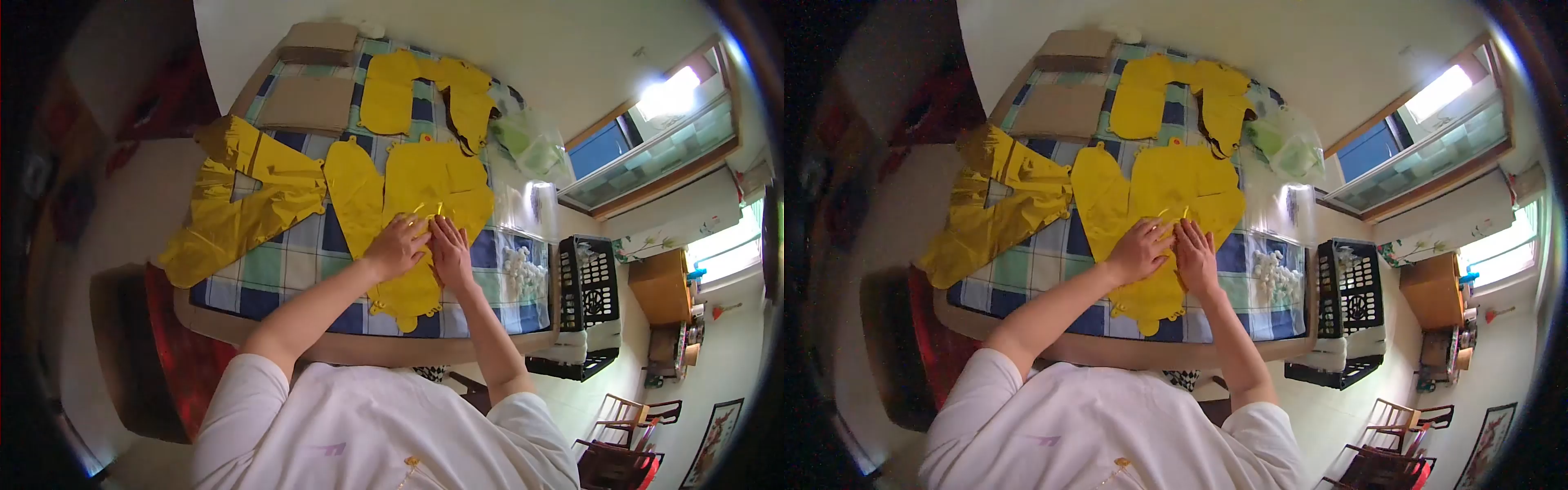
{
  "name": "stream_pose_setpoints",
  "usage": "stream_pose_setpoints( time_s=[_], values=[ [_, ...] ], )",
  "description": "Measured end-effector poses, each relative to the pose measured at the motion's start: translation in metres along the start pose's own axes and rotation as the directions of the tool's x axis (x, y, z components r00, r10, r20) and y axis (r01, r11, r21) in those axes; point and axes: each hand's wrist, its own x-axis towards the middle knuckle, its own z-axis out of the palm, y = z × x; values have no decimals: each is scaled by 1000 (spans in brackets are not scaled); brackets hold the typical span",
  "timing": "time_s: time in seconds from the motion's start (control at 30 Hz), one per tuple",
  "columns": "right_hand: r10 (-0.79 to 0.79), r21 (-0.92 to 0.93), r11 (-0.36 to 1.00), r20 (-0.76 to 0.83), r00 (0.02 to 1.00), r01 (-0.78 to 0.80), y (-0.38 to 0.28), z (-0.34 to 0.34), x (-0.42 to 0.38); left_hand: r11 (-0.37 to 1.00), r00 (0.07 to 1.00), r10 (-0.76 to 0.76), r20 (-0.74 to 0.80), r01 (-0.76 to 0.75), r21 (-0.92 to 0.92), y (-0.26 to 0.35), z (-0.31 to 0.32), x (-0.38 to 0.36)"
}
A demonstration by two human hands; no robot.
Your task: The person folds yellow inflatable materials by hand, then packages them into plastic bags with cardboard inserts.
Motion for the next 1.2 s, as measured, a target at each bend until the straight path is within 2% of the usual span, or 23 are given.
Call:
stream_pose_setpoints(
  time_s=[0.2, 0.33, 0.4, 0.43, 0.5, 0.6, 0.7, 0.77, 0.83, 0.93, 1.03, 1.07, 1.2],
  values=[
    [52, 18, 998, 92, 994, -54, 27, 3, 25, 1000, 994, -14, 108, 14, 3, -6, 6, -4],
    [-11, 125, 992, 121, 993, -4, 30, -10, 27, 999, 992, -38, 124, 36, 15, -3, 4, -4],
    [-39, 115, 993, 231, 972, 13, 6, -37, 8, 999, 995, -44, 89, 45, -8, -3, 6, -5],
    [-56, 110, 994, 287, 956, 25, -3, -49, -6, 999, 994, -44, 103, 46, -17, -4, 6, -5],
    [-169, 135, 981, 252, 953, 138, -16, -63, -41, 998, 991, -48, 125, 52, -32, -5, 4, -4],
    [-198, 165, 975, 366, 909, 146, -16, -86, -48, 998, 978, -59, 198, 64, -23, -5, 2, -3],
    [218, -2, 970, 455, 863, -244, 12, -89, 11, 999, 991, -35, 126, 34, 12, -4, 3, -3],
    [284, 56, 955, 109, 953, -291, 64, -59, 56, 999, 987, -28, 157, 25, 21, -4, 1, -3],
    [461, 22, 887, 32, 887, -462, 111, -40, 106, 999, 984, -28, 175, 24, 24, -4, 1, -2],
    [601, -43, 789, -151, 785, -613, 128, -26, 138, 999, 977, -32, 209, 30, 14, -5, 1, -2],
    [664, -54, 746, -26, 748, -664, 132, -17, 148, 999, 975, -38, 219, 34, 22, -4, -2, -1],
    [600, -22, 793, -145, 786, -609, 175, 19, 149, 999, 981, -33, 194, 29, 22, -3, -2, -2],
    [587, -48, 800, -139, 797, -598, 175, 15, 152, 1000, 986, -24, 162, 24, 5, -3, -2, -1]
  ],
)
